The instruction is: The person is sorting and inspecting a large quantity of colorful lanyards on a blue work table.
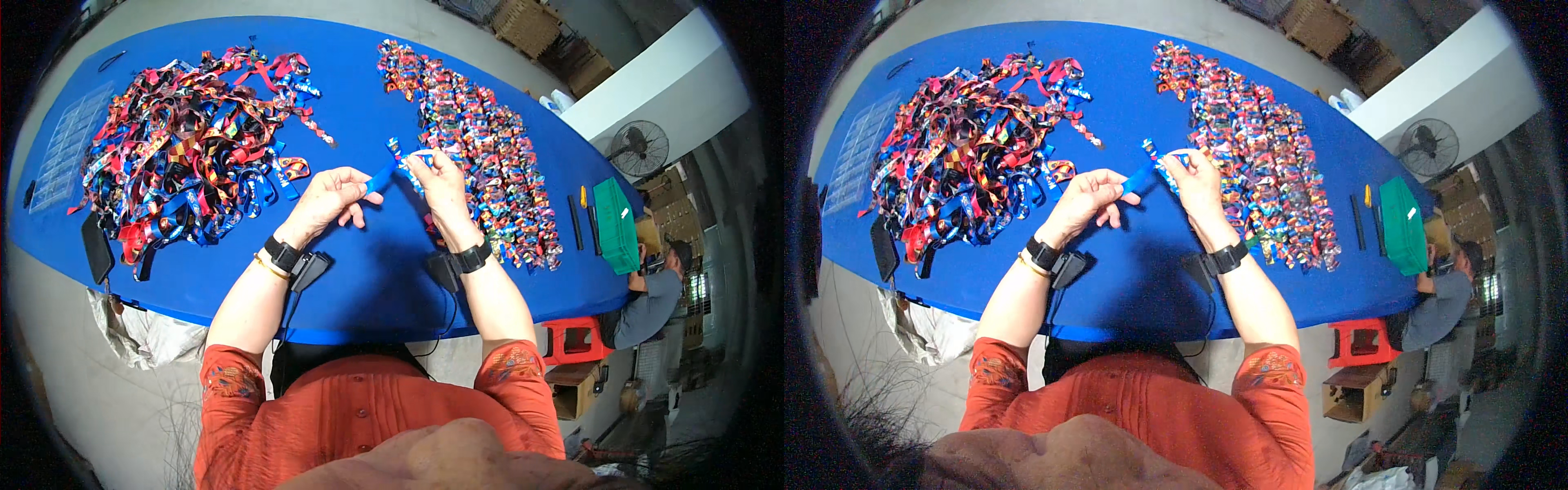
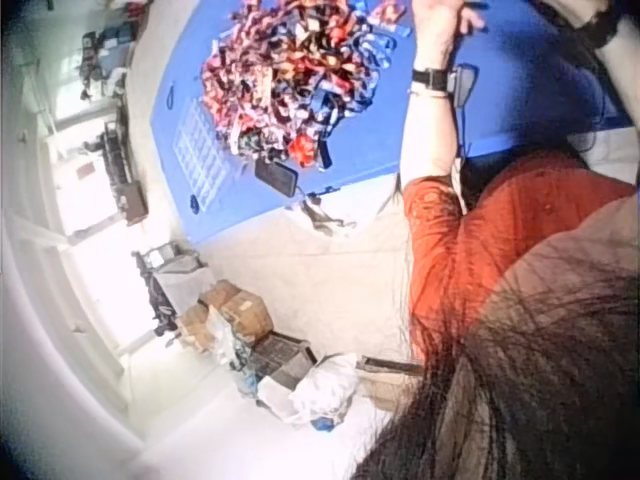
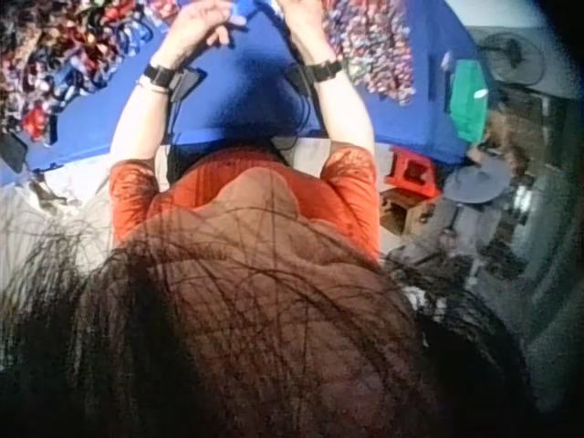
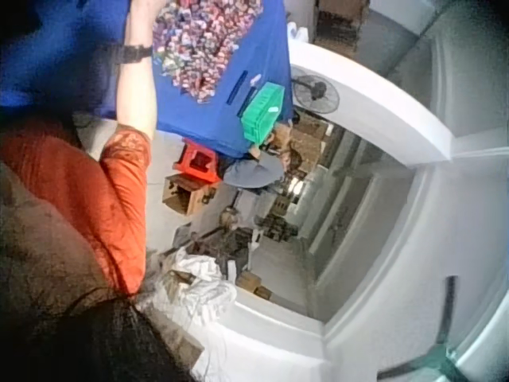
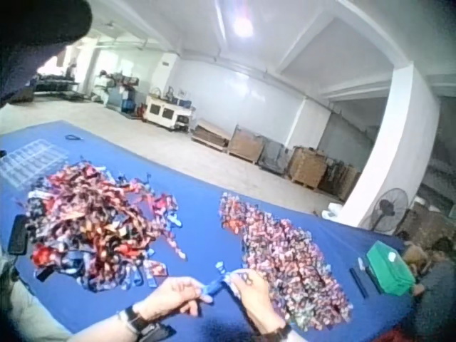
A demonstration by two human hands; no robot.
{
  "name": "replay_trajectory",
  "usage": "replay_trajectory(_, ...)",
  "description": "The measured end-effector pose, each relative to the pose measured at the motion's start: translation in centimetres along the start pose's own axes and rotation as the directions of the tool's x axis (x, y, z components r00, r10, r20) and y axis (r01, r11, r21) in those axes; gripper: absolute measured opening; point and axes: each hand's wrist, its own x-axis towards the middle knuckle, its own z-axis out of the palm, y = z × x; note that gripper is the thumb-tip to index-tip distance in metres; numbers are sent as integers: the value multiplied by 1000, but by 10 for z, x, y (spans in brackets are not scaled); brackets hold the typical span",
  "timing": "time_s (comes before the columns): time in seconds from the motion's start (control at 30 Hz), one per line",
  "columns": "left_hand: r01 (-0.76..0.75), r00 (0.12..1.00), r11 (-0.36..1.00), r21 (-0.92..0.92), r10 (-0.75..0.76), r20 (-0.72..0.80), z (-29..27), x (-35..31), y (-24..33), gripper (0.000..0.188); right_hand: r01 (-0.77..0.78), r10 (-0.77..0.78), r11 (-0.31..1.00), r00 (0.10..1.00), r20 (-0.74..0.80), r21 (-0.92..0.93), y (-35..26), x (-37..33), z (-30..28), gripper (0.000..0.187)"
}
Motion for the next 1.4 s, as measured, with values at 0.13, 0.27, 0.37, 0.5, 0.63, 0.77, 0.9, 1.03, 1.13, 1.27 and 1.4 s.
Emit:
replay_trajectory(0.13, -24, 1000, 999, -38, 24, -12, -5, 2, -2, 19, 17, -10, 990, 999, 49, -143, -20, 15, 3, 9)
replay_trajectory(0.27, -42, 996, 998, -57, 37, -82, -10, 4, -4, 18, 88, -11, 853, 988, 151, -514, -30, 29, -1, 15)
replay_trajectory(0.37, -38, 988, 998, -50, 30, -151, -17, 5, -6, 18, 38, 64, 836, 984, 167, -547, -45, 37, 8, 16)
replay_trajectory(0.5, -32, 978, 998, -55, 20, -207, -14, 7, -10, 16, 186, -86, 714, 980, 180, -675, -40, 67, 2, 18)
replay_trajectory(0.63, 21, 981, 999, -44, -29, -194, -17, 12, -24, 13, 172, -77, 701, 983, 166, -692, -31, 98, -3, 22)
replay_trajectory(0.77, 96, 975, 995, 36, -87, -205, -21, 13, -32, 12, 169, -56, 653, 983, 176, -739, -28, 118, 4, 19)
replay_trajectory(0.9, 153, 968, 984, 96, -129, -216, -23, 12, -38, 10, 139, -75, 612, 990, 118, -779, -25, 139, 13, 20)
replay_trajectory(1.03, 187, 964, 974, 128, -157, -217, -18, 13, -37, 10, 222, -139, 630, 975, 173, -744, 4, 176, 14, 21)
replay_trajectory(1.13, 211, 960, 966, 150, -175, -220, -14, 11, -31, 10, 145, -57, 742, 986, 154, -655, 21, 208, 18, 23)
replay_trajectory(1.27, 218, 959, 963, 161, -181, -217, -20, 9, -37, 12, 69, 17, 778, 991, 131, -625, 42, 234, 22, 23)
replay_trajectory(1.4, 241, 957, 947, 211, -196, -214, -15, 14, -35, 15, -6, 50, 745, 998, 47, -667, 62, 259, 1, 24)
